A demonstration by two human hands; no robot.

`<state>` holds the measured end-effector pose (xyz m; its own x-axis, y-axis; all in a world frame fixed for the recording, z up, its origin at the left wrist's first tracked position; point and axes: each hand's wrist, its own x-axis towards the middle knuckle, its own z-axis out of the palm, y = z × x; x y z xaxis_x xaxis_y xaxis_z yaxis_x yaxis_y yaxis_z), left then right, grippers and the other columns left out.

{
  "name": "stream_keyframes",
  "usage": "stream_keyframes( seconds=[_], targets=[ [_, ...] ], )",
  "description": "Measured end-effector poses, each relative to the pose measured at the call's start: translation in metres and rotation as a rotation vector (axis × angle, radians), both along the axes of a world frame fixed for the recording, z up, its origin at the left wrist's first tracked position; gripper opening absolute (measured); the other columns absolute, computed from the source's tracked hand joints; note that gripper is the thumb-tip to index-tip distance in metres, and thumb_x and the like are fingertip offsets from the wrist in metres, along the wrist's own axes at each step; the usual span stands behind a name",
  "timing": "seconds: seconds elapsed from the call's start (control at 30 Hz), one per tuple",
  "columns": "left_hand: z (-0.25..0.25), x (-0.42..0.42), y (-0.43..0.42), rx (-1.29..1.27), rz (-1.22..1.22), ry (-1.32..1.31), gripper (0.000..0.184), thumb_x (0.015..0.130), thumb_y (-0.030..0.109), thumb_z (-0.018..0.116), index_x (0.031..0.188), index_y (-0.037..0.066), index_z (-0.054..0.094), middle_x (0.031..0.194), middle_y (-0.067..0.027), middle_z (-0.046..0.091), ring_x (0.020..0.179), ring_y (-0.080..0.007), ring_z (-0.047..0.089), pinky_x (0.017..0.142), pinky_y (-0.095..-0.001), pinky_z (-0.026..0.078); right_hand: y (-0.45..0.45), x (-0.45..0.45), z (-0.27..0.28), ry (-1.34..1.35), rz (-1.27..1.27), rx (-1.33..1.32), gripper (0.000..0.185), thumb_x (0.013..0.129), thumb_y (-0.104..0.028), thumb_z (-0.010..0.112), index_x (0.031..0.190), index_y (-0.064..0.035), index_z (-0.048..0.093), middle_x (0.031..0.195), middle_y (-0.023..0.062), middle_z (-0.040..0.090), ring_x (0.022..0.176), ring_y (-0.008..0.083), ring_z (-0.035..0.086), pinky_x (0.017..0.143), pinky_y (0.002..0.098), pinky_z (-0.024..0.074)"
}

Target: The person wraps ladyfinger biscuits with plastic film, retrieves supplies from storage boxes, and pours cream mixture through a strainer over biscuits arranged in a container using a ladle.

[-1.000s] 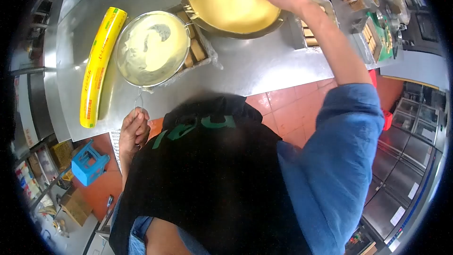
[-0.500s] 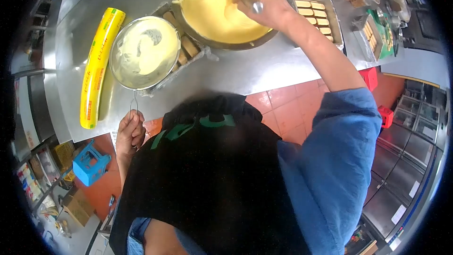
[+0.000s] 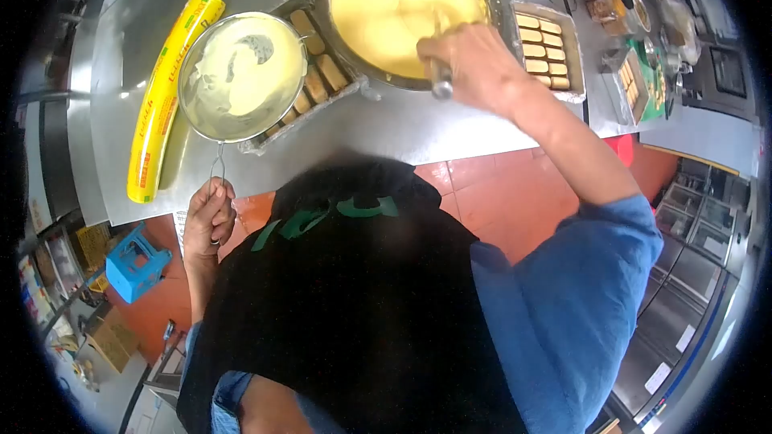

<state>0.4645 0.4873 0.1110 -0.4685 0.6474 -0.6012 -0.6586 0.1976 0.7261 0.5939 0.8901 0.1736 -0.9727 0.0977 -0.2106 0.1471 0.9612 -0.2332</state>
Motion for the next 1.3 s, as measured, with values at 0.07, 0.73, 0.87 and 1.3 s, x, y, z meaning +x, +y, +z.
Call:
stream_keyframes(
  seconds=[0.07, 0.73, 0.87, 1.3],
  targets=[
    [0.003, 0.001, 0.002, 0.009, 0.016, 0.011, 0.02, 0.095, 0.019, 0.046, 0.086, 0.001, 0.05, 0.049, 0.005, 0.028, 0.034, -0.0035, 0.02, 0.029, -0.0201, 0.016, -0.003, -0.008, -0.008, 0.178, 0.029, -0.101, 0.016, 0.067, 0.0, 0.065, 0.081, -0.0085, 0.061, 0.072, 0.0125, 0.064, 0.069, 0.0304, 0.064, 0.068, 0.0389, 0.0513],
    [0.009, -0.002, -0.004, -0.001, -0.02, 0.013, 0.02, 0.095, 0.019, 0.045, 0.085, 0.002, 0.05, 0.049, 0.0047, 0.028, 0.033, -0.0039, 0.021, 0.029, -0.0204, 0.016, -0.031, 0.004, 0.005, 0.179, 0.059, -0.133, 0.019, 0.064, 0.0, 0.064, 0.079, -0.0106, 0.062, 0.071, 0.0099, 0.064, 0.068, 0.0311, 0.062, 0.066, 0.0374, 0.0509],
    [0.008, -0.008, -0.005, 0.01, -0.047, 0.032, 0.02, 0.095, 0.019, 0.046, 0.085, 0.002, 0.049, 0.049, 0.0049, 0.027, 0.033, -0.0039, 0.021, 0.03, -0.0204, 0.016, -0.018, 0.002, 0.001, 0.186, -0.012, -0.095, 0.016, 0.068, 0.0, 0.063, 0.082, -0.0074, 0.062, 0.073, 0.0087, 0.065, 0.069, 0.0305, 0.062, 0.068, 0.0359, 0.0507],
    [-0.001, -0.011, -0.007, 0.033, -0.049, 0.019, 0.02, 0.095, 0.019, 0.045, 0.088, 0.001, 0.049, 0.049, 0.0045, 0.029, 0.032, -0.0042, 0.022, 0.029, -0.0205, 0.016, 0.005, -0.014, -0.008, 0.148, -0.019, 0.123, 0.014, 0.073, -0.002, 0.063, 0.086, -0.0077, 0.066, 0.076, 0.0115, 0.065, 0.07, 0.0303, 0.062, 0.067, 0.0344, 0.0498]
  ],
)
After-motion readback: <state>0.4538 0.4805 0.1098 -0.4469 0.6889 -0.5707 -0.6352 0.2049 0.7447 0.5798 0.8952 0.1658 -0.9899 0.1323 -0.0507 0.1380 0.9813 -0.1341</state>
